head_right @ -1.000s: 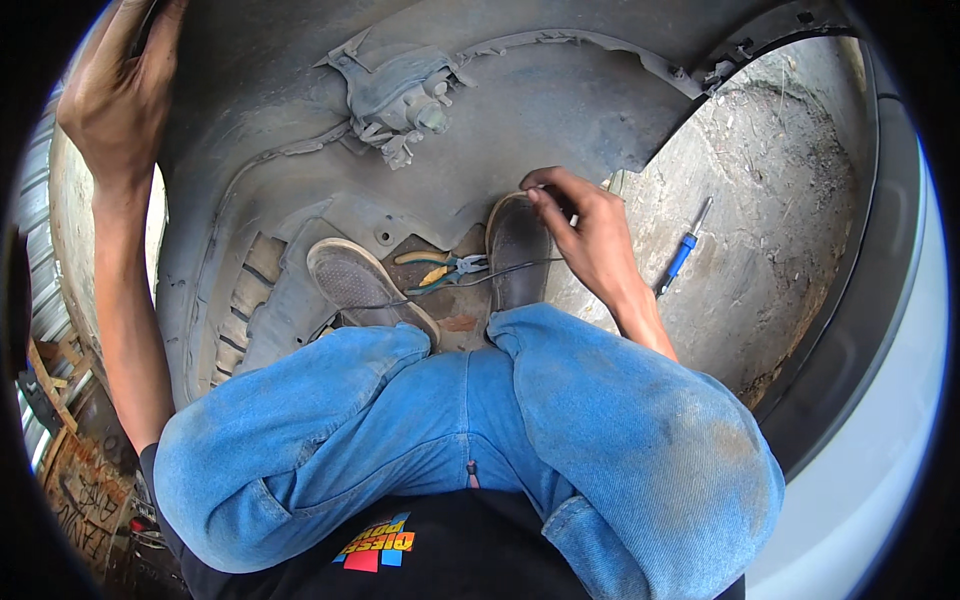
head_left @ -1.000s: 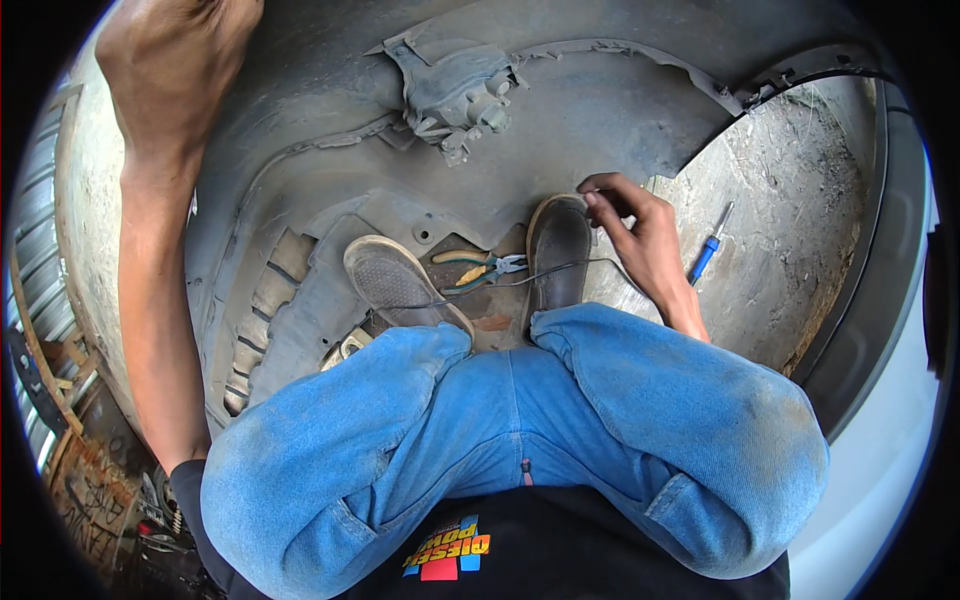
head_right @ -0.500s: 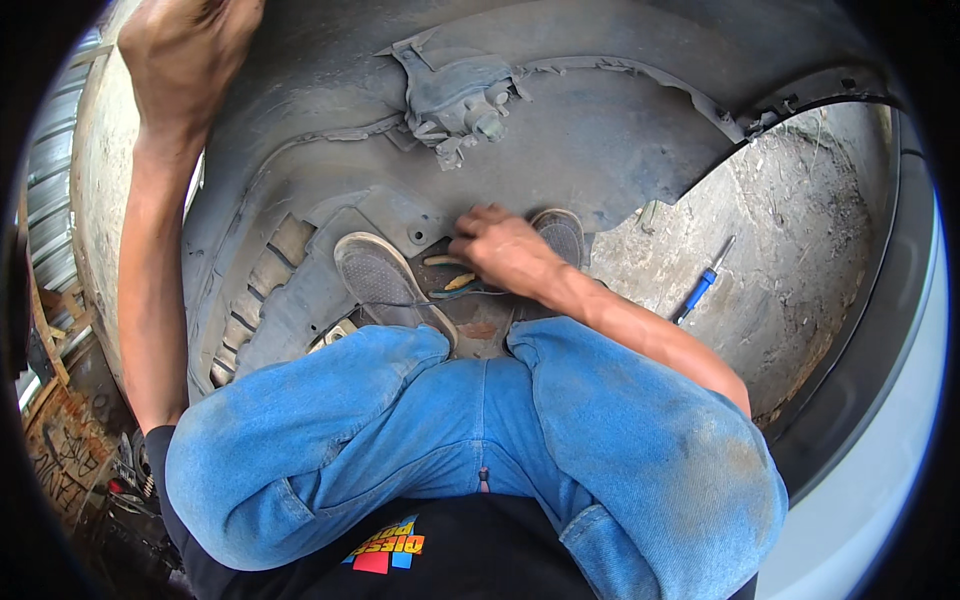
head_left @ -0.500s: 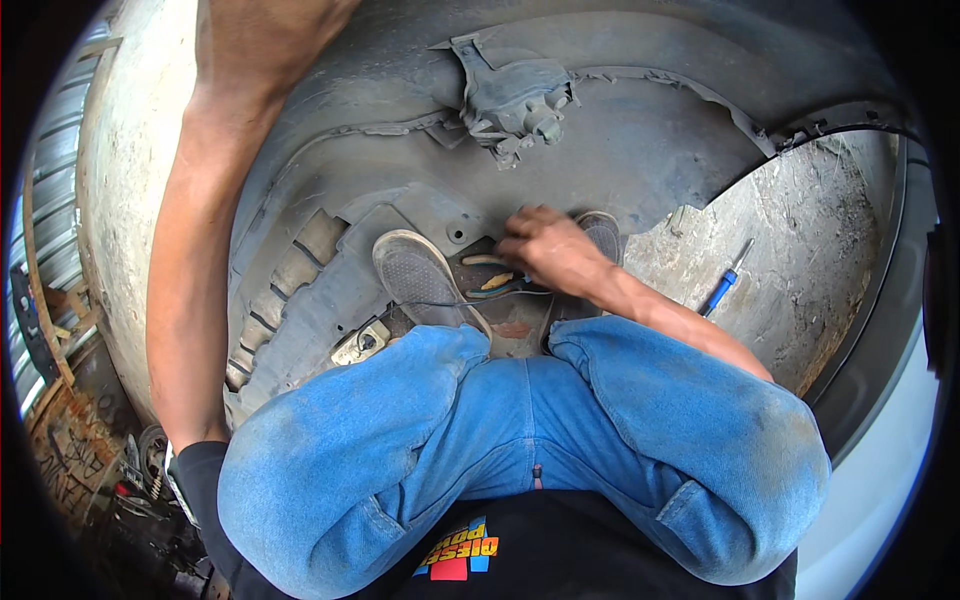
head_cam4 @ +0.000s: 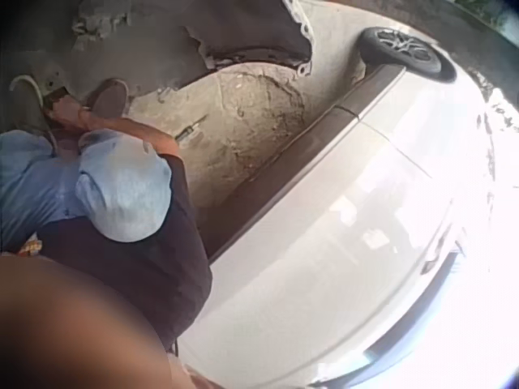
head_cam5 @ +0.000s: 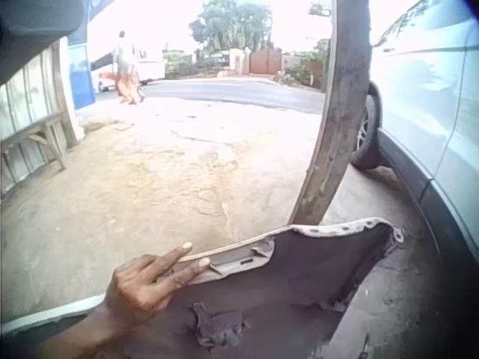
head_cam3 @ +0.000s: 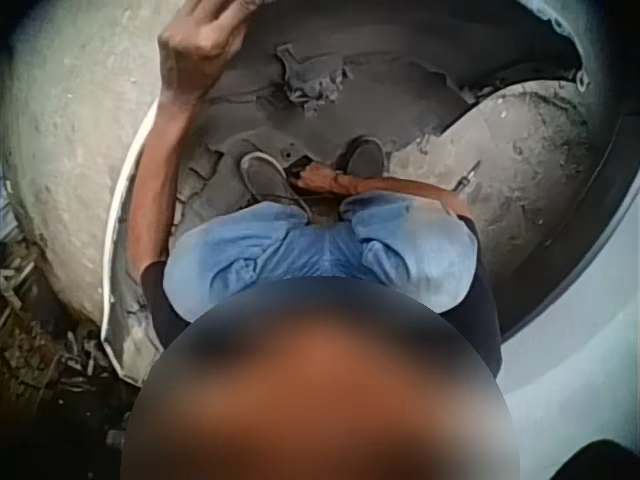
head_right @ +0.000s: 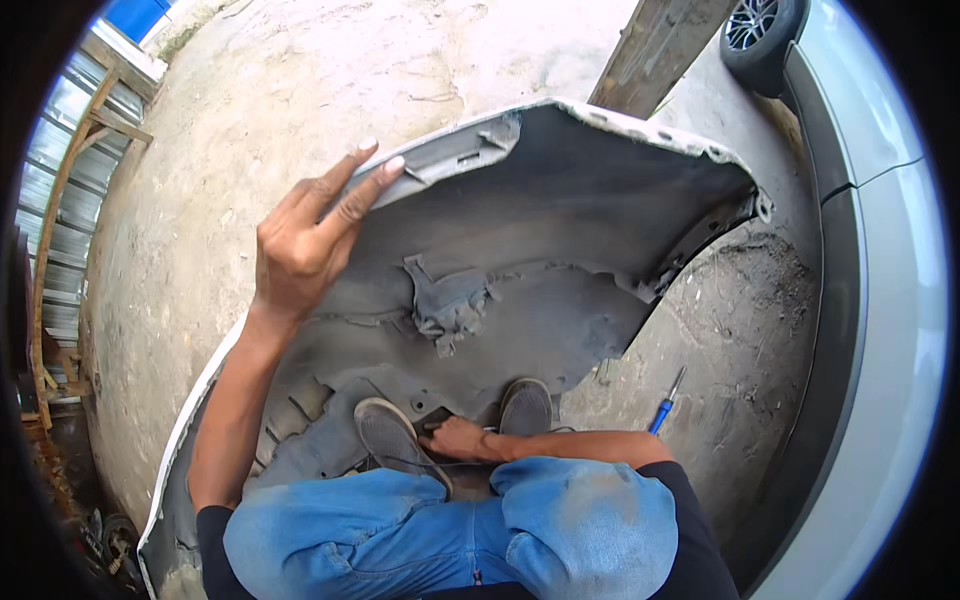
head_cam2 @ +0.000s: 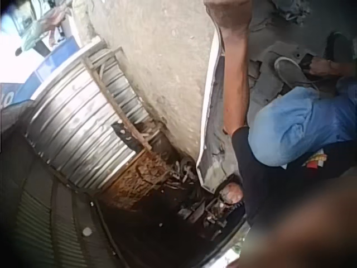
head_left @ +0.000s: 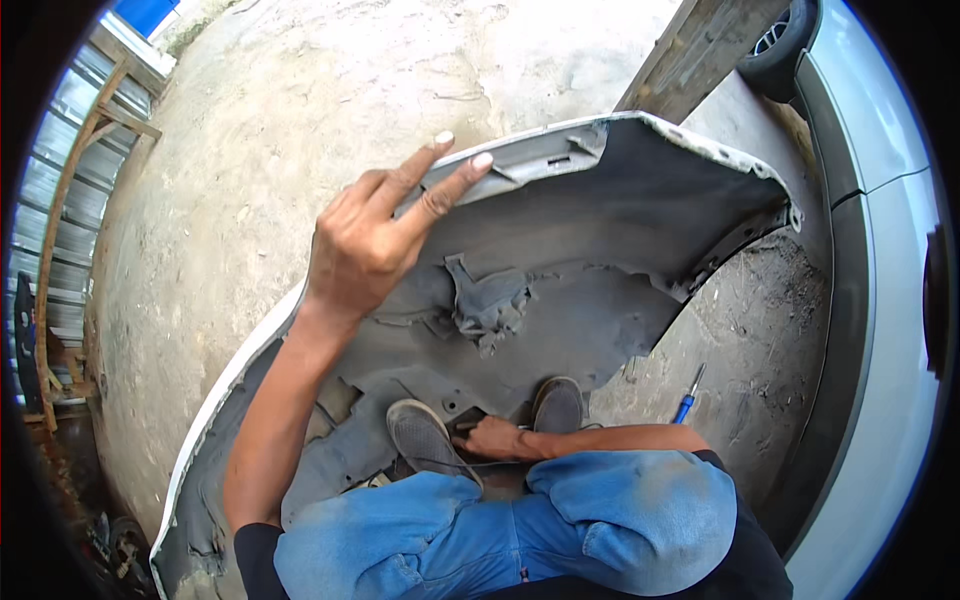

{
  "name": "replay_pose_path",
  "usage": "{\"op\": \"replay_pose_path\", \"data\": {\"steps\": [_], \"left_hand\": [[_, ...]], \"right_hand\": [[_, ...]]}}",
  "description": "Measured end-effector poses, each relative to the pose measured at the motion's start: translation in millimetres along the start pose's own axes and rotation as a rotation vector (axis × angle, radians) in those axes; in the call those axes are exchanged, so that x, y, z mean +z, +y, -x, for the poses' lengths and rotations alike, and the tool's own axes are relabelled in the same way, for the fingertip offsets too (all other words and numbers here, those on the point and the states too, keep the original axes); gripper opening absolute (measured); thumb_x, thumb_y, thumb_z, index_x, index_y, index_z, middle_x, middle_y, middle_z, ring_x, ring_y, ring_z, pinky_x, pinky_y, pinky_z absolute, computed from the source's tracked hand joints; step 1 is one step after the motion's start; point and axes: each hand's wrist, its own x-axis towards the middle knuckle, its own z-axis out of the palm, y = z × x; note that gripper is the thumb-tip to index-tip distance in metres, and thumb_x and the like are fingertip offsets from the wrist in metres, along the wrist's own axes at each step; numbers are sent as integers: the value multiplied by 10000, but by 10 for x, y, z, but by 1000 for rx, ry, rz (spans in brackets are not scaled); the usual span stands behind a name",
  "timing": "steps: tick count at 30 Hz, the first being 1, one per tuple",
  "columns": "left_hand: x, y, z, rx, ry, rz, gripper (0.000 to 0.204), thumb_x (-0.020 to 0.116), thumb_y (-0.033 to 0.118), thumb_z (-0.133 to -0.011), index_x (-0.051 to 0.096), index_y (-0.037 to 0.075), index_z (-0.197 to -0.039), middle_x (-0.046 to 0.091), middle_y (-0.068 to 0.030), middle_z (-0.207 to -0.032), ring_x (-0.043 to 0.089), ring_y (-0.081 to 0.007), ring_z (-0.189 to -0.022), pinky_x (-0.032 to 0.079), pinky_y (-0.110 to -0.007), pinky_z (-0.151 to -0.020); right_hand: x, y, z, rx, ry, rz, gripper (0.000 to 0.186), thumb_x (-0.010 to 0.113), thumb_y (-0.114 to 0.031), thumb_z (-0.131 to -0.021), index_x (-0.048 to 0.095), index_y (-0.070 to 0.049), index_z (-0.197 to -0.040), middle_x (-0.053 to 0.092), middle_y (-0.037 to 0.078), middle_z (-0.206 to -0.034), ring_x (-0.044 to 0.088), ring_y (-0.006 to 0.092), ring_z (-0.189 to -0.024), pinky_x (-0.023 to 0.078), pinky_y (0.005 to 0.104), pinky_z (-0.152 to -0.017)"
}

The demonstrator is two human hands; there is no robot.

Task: Repairing a white car bumper using a soldering iron to melt and bond plastic parts together.

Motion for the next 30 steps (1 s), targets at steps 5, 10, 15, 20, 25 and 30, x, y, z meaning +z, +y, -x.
{"op": "replay_pose_path", "data": {"steps": [5, 10, 15, 20, 25, 30], "left_hand": [[62, -88, 53, 5, 25, 13, 605, 692, 57, -817, 642, 349, -1343, 678, -19, -1296, 645, -179, -703, 555, -292, -612], [101, -111, 65, 27, 32, 25, 580, 654, 79, -833, 639, 350, -1346, 651, -34, -1339, 658, -181, -722, 571, -288, -645], [-12, -63, -9, 30, 14, 45, 553, 707, 52, -790, 691, 280, -1293, 675, -42, -1290, 664, -191, -763, 568, -306, -666], [3, -55, 39, 27, -24, 31, 502, 693, 83, -805, 707, 262, -1273, 682, -49, -1274, 662, -197, -760, 565, -308, -665], [5, -80, 22, 25, 7, 40, 481, 704, 98, -804, 715, 247, -1261, 692, -56, -1251, 657, -204, -753, 564, -311, -664], [33, -59, -19, 30, 36, 61, 477, 701, 93, -808, 717, 251, -1258, 693, -53, -1247, 658, -195, -757, 566, -311, -670]], "right_hand": [[-96, -10, 23, 1, -19, -47, 398, 499, -157, -938, 534, -55, -1321, 707, 179, -805, 722, 341, -724, 575, 454, -611], [-443, 158, 224, 78, -28, -126, 349, 531, -195, -957, 571, -53, -1273, 712, 206, -902, 722, 341, -791, 571, 442, -642], [-1797, 168, 848, 261, 656, -601, 168, 761, -187, -878, 728, -42, -957, 711, 119, -856, 708, 259, -771, 558, 371, -656], [-3508, -167, 1477, 378, 1032, -392, 137, 804, -71, -827, 735, -2, -923, 677, 75, -865, 662, 143, -742, 522, 279, -618], [-4242, -167, 1304, 447, 1033, 285, 152, 805, -91, -800, 742, -29, -923, 633, 70, -914, 598, 184, -865, 496, 322, -749], [-4455, 27, 1142, 473, 926, 440, 143, 794, -136, -815, 750, -44, -915, 626, 59, -930, 555, 218, -907, 483, 344, -776]]}}
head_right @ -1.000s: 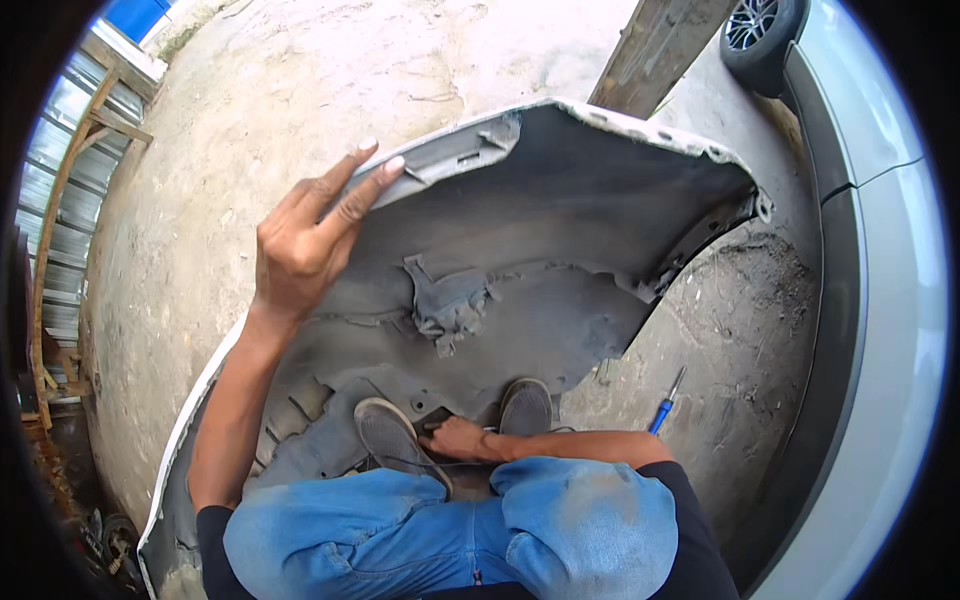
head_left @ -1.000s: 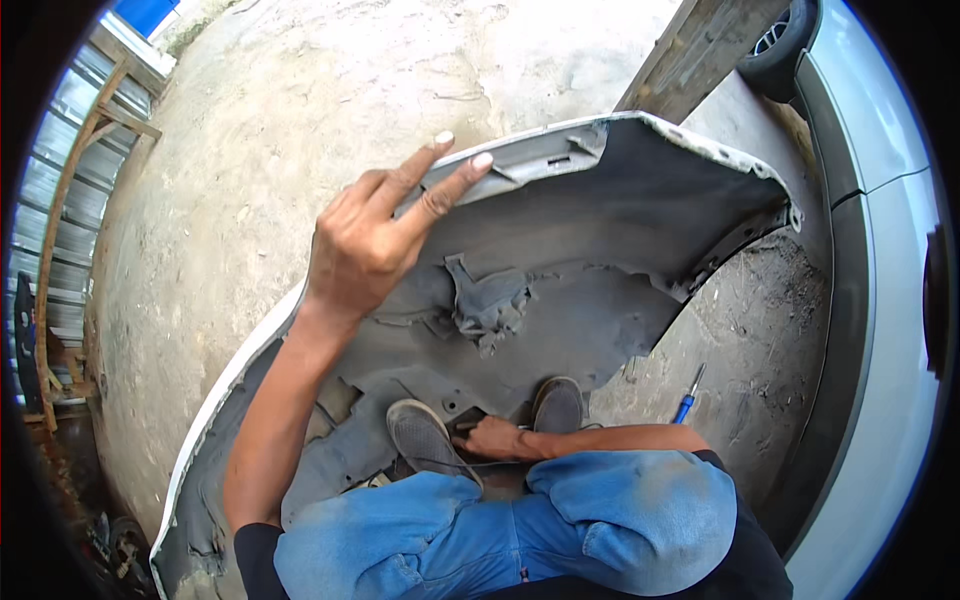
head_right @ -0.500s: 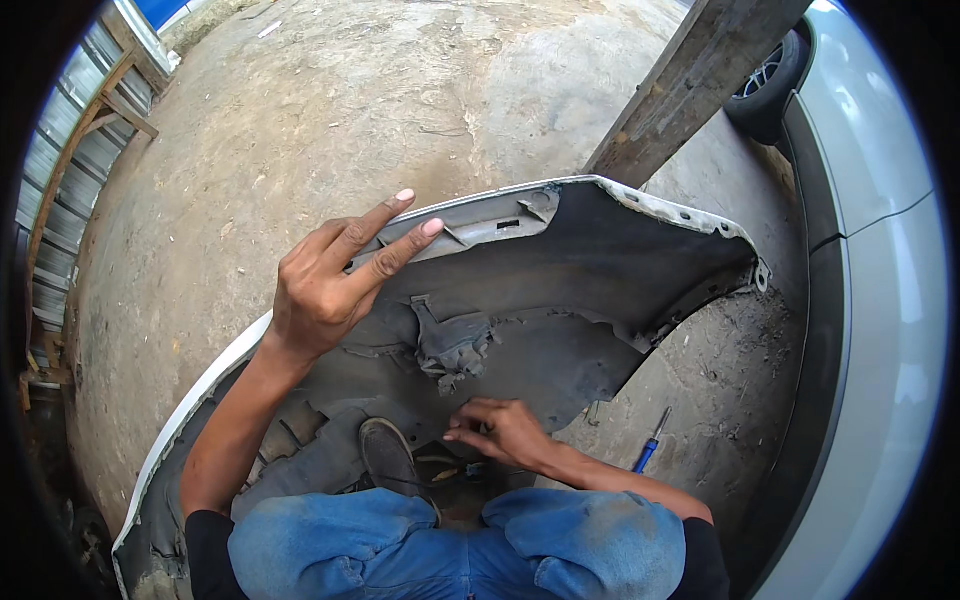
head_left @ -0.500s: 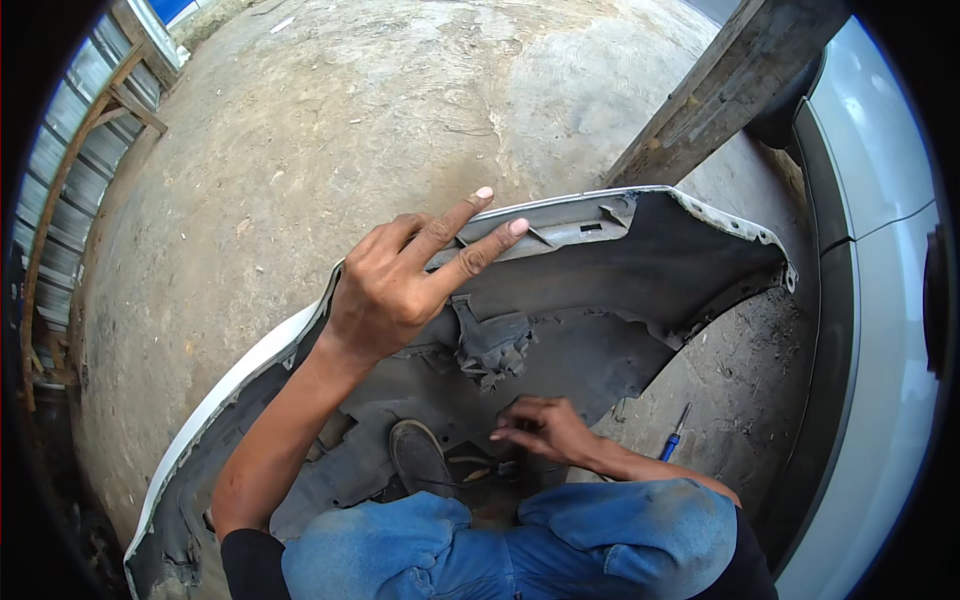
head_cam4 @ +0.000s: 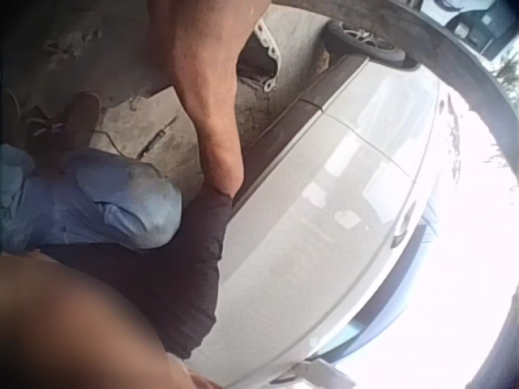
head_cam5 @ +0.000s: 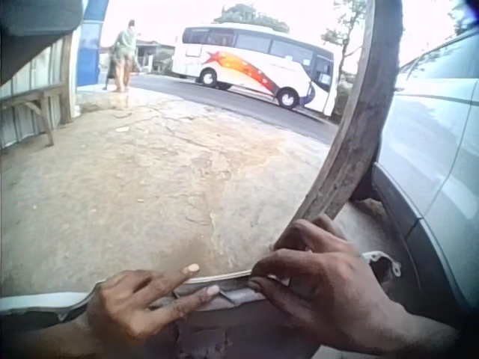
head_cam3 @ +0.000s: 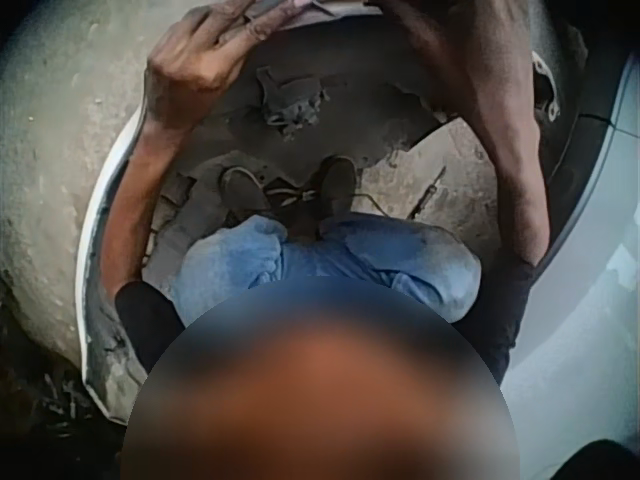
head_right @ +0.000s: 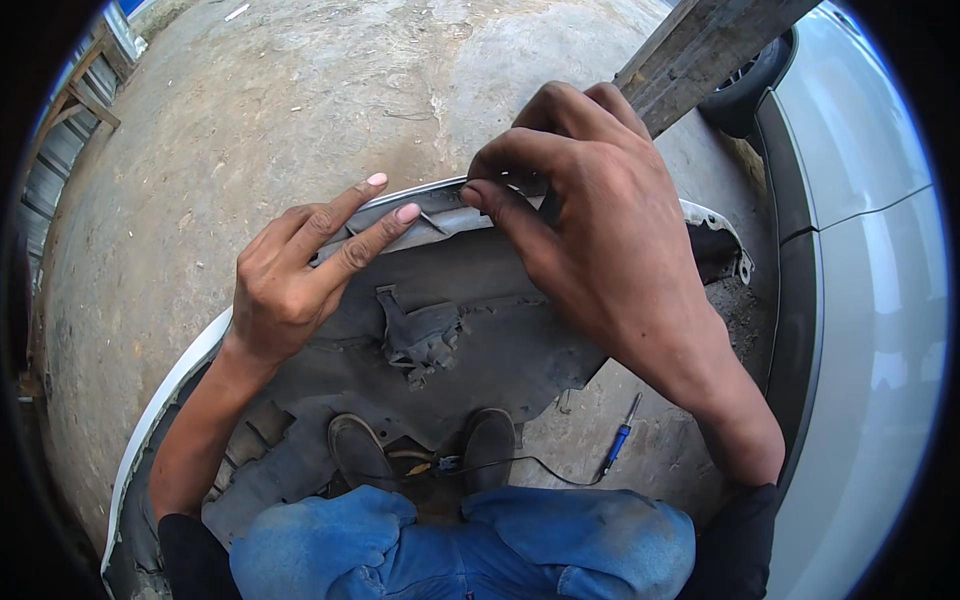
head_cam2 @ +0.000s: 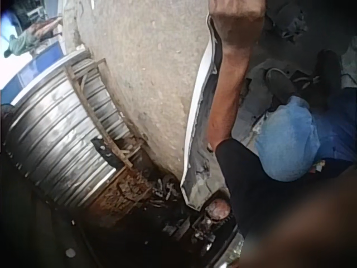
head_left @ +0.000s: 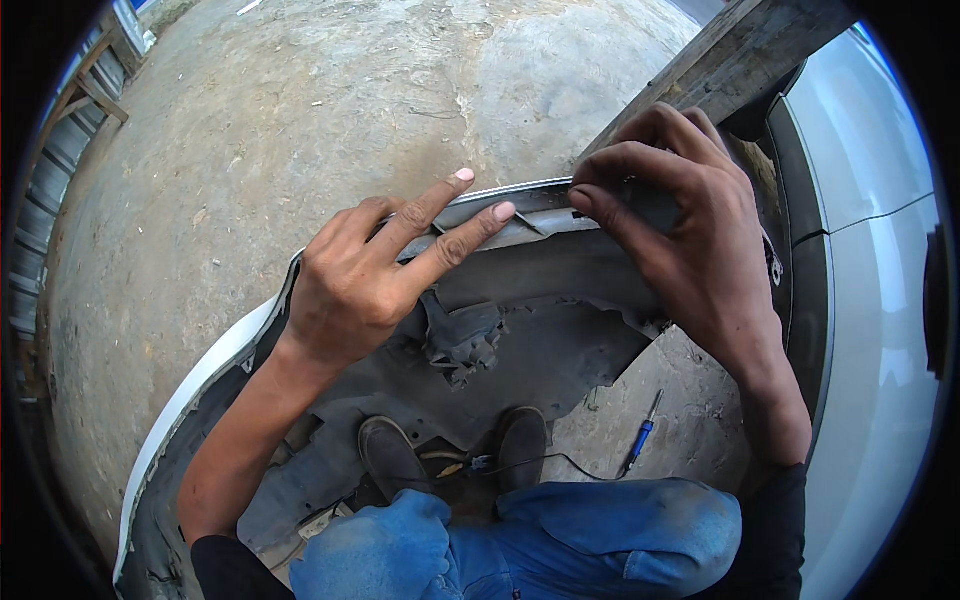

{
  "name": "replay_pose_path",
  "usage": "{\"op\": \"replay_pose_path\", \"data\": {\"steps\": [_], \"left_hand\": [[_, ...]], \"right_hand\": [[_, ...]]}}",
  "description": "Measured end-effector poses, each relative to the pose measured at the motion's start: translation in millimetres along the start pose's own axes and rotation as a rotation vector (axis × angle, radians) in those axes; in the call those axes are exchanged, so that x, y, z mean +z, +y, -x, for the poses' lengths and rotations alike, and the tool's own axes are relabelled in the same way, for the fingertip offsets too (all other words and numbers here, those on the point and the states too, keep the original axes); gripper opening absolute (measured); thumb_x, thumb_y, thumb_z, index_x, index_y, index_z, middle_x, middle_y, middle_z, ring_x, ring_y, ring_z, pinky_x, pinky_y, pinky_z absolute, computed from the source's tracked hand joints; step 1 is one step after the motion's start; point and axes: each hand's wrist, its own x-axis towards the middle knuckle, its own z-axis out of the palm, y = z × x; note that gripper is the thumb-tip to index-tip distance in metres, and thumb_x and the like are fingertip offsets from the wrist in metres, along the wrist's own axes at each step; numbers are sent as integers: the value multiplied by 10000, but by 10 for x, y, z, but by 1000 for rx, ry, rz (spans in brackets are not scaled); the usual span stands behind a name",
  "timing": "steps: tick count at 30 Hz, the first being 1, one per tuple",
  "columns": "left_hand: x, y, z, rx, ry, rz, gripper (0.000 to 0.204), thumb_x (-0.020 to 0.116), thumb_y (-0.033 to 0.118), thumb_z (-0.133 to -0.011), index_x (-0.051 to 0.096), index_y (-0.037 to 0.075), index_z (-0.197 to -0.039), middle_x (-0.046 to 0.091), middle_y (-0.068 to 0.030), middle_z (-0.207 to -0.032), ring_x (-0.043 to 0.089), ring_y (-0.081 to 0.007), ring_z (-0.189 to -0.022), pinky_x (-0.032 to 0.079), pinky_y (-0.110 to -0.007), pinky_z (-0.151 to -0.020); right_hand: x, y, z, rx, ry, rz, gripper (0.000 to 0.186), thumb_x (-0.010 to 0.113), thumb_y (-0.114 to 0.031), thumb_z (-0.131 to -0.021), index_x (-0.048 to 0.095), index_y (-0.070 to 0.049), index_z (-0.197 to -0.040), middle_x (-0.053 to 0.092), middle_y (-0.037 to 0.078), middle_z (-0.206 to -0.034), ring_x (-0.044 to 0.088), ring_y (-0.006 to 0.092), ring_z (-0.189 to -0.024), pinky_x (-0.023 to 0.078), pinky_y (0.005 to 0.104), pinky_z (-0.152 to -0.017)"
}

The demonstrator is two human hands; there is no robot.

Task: Repairing a white car bumper using a soldering iron to melt and bond plastic parts together.

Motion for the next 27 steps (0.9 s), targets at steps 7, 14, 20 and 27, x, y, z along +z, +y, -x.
{"op": "replay_pose_path", "data": {"steps": [7, 14, 20, 27], "left_hand": [[15, -17, 78, 2, 10, -25, 486, 706, 89, -798, 718, 262, -1253, 695, -40, -1237, 664, -188, -762, 572, -305, -672], [13, -15, 68, 3, 28, -10, 507, 712, 69, -785, 715, 255, -1257, 700, -35, -1213, 664, -193, -759, 573, -313, -661], [29, -7, 69, -7, 19, -3, 587, 705, 5, -770, 686, 253, -1302, 693, -28, -1209, 658, -195, -764, 572, -319, -661], [-6, 21, 57, -18, -28, -34, 629, 702, -14, -754, 666, 240, -1328, 672, -30, -1211, 651, -197, -786, 575, -336, -680]], "right_hand": [[168, -80, -61, -9, -46, 94, 139, 801, -147, -811, 764, -39, -891, 628, 82, -918, 569, 220, -930, 490, 348, -784], [192, -84, -30, 51, -19, 89, 156, 804, -156, -816, 758, -26, -890, 618, 85, -916, 560, 219, -913, 481, 356, -760], [233, -72, 11, 69, 25, 50, 179, 798, -162, -816, 727, -11, -880, 591, 96, -917, 553, 239, -915, 465, 377, -780], [249, -116, -22, 71, 34, 86, 179, 791, -155, -811, 700, -3, -840, 577, 106, -902, 549, 251, -913, 460, 386, -792]]}}
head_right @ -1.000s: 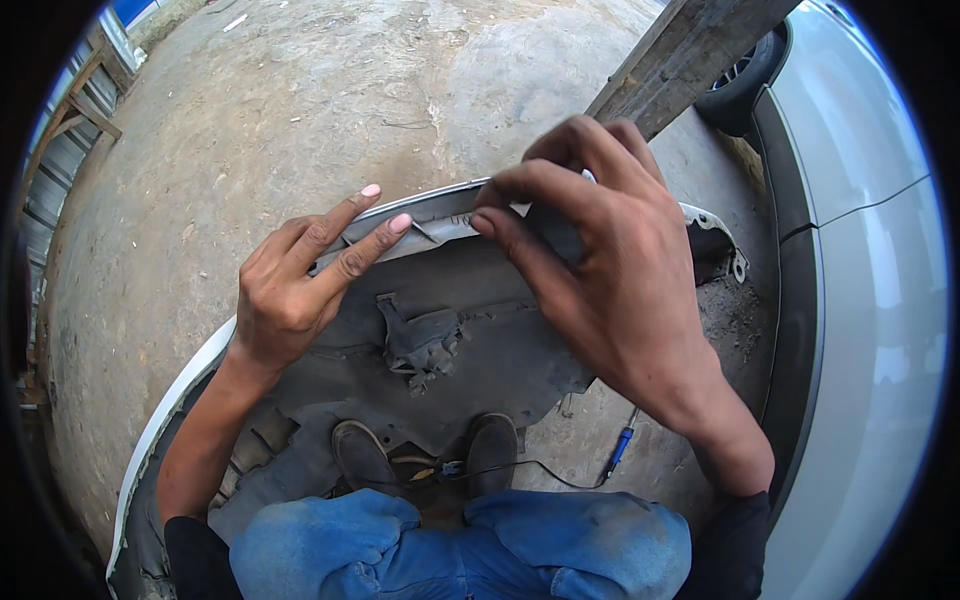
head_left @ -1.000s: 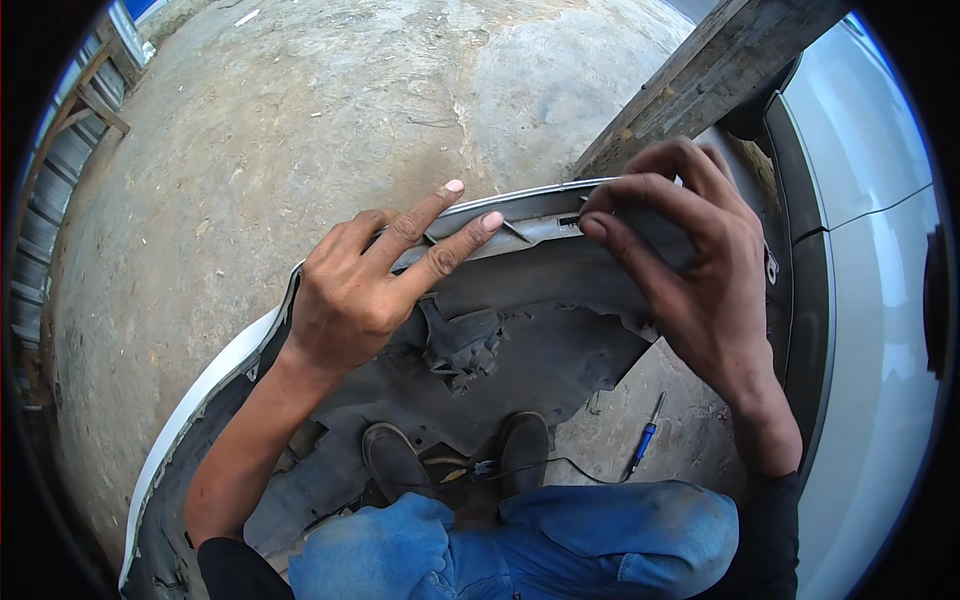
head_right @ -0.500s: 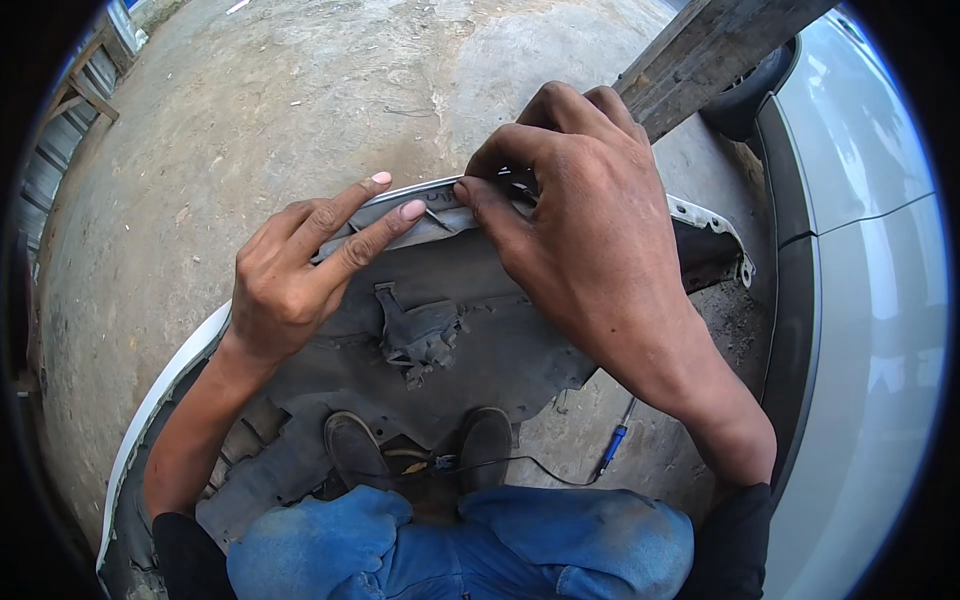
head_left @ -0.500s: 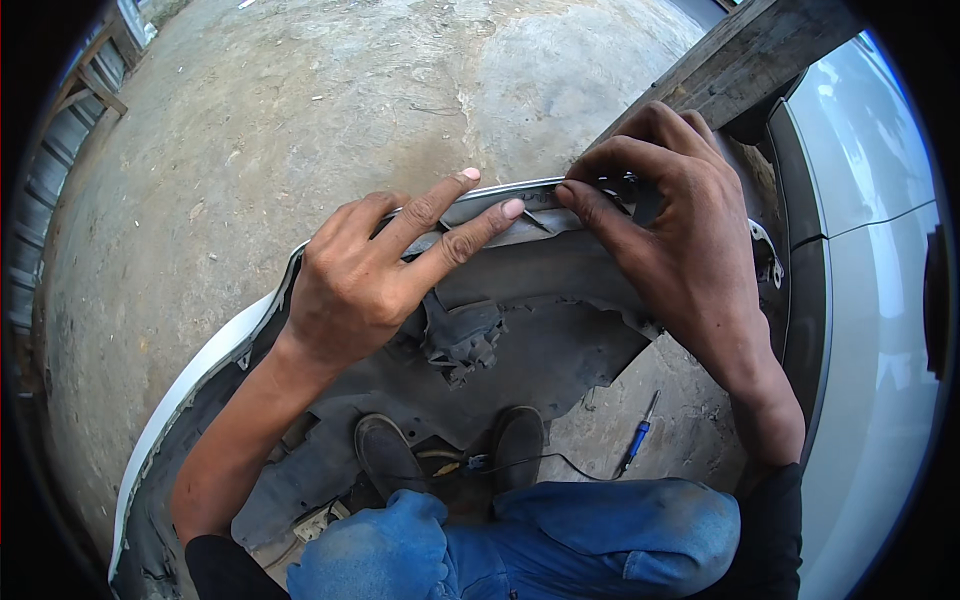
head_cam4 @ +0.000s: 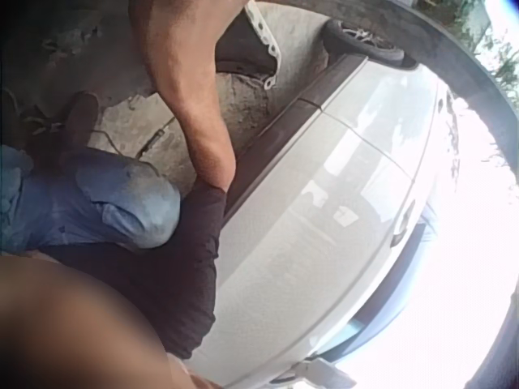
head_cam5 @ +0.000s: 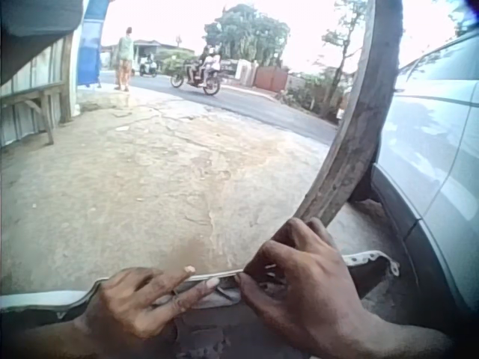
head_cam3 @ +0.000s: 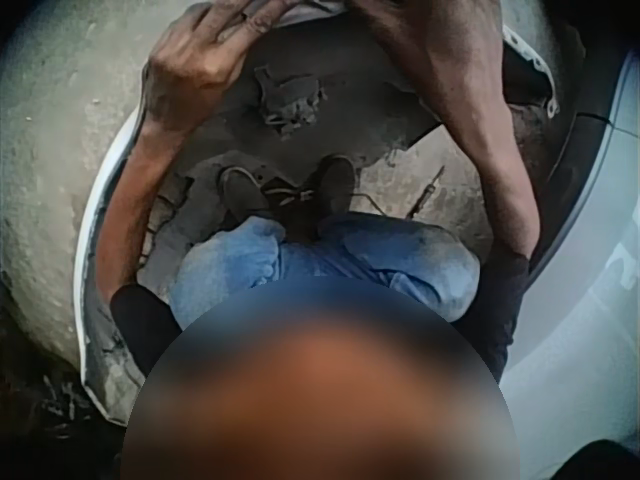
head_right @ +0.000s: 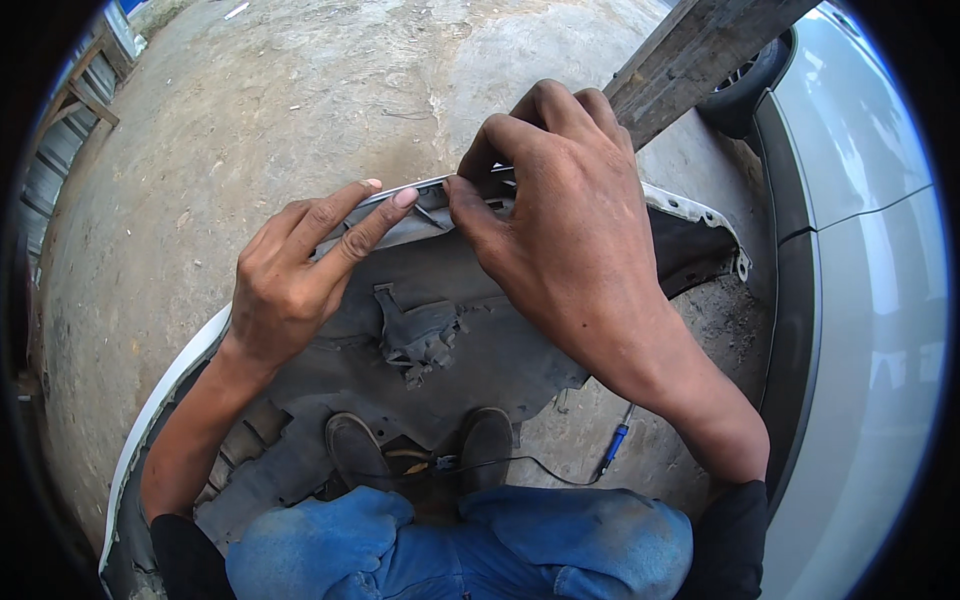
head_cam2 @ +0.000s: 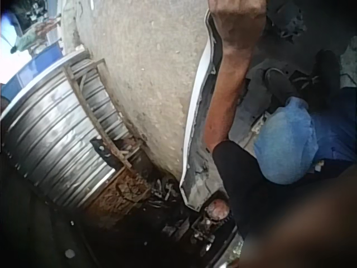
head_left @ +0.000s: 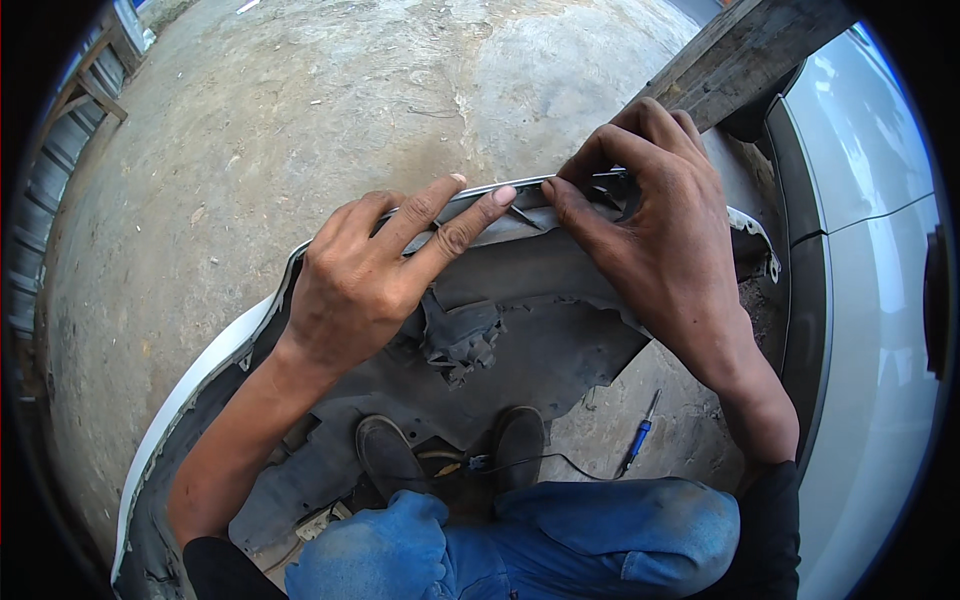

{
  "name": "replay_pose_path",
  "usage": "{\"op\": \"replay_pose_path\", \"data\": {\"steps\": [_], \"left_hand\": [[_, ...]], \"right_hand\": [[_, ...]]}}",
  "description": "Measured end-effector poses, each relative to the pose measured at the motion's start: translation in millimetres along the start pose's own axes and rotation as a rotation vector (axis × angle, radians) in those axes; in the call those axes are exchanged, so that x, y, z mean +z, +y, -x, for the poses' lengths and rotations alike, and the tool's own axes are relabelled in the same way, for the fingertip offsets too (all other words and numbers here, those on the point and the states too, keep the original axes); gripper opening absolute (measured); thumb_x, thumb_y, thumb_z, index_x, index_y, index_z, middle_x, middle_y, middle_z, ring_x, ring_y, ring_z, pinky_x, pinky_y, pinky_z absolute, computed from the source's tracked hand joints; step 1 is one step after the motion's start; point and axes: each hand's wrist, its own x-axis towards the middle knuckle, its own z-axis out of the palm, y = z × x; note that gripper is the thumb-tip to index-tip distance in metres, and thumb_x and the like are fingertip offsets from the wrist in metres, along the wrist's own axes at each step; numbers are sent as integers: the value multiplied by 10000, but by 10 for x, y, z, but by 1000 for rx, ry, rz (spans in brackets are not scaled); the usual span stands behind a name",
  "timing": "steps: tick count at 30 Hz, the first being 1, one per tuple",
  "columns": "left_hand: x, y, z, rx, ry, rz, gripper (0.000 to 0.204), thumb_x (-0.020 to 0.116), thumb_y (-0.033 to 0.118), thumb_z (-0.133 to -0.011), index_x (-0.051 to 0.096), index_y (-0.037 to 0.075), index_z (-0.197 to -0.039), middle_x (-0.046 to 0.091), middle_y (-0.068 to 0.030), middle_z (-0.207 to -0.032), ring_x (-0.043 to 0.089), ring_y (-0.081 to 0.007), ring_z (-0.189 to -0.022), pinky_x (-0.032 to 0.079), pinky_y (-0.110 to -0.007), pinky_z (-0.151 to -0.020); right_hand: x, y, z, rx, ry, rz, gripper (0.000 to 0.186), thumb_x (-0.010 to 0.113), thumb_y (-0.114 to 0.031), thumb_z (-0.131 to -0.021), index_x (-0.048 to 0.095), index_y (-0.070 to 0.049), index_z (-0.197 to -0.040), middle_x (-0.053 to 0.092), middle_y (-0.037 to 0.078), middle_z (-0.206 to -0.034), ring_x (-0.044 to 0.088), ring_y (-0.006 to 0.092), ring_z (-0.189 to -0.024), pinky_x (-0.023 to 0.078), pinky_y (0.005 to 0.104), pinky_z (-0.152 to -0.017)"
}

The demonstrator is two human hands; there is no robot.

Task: Repairing a white car bumper using a soldering iron to melt and bond plastic parts together.

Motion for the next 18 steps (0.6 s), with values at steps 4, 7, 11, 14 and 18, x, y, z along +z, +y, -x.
{"op": "replay_pose_path", "data": {"steps": [4, 7, 11, 14, 18], "left_hand": [[4, 14, 1, -12, -14, -4, 648, 702, -22, -749, 654, 235, -1343, 664, -34, -1198, 651, -203, -805, 576, -340, -693], [-7, 23, -5, -11, -25, -20, 652, 699, -24, -749, 650, 230, -1347, 663, -36, -1192, 651, -205, -809, 575, -342, -696], [-17, 34, -3, -20, -32, -18, 649, 696, -26, -750, 650, 224, -1348, 662, -36, -1193, 650, -207, -812, 572, -347, -698], [-8, 34, 0, -31, -41, -13, 649, 694, -29, -750, 649, 218, -1349, 661, -37, -1197, 649, -209, -811, 568, -351, -697], [-19, 26, -7, -18, -33, -7, 643, 690, -24, -755, 648, 211, -1352, 660, -35, -1202, 649, -208, -812, 565, -353, -695]], "right_hand": [[22, 19, 10, -29, 13, -30, 170, 789, -147, -814, 693, -12, -855, 575, 104, -917, 548, 252, -919, 461, 389, -795], [20, 51, 3, -85, 36, 3, 161, 790, -147, -815, 695, -26, -866, 578, 99, -948, 553, 255, -939, 466, 394, -803], [46, 107, -13, -162, 75, 5, 152, 797, -145, -809, 699, -52, -878, 586, 91, -999, 568, 258, -982, 483, 402, -825], [64, 132, -23, -184, 69, -57, 150, 804, -136, -800, 713, -80, -905, 595, 75, -1006, 581, 250, -980, 492, 394, -822], [66, 204, -22, -242, 59, -54, 159, 812, -137, -788, 732, -115, -924, 608, 50, -995, 590, 226, -962, 493, 382, -802]]}}
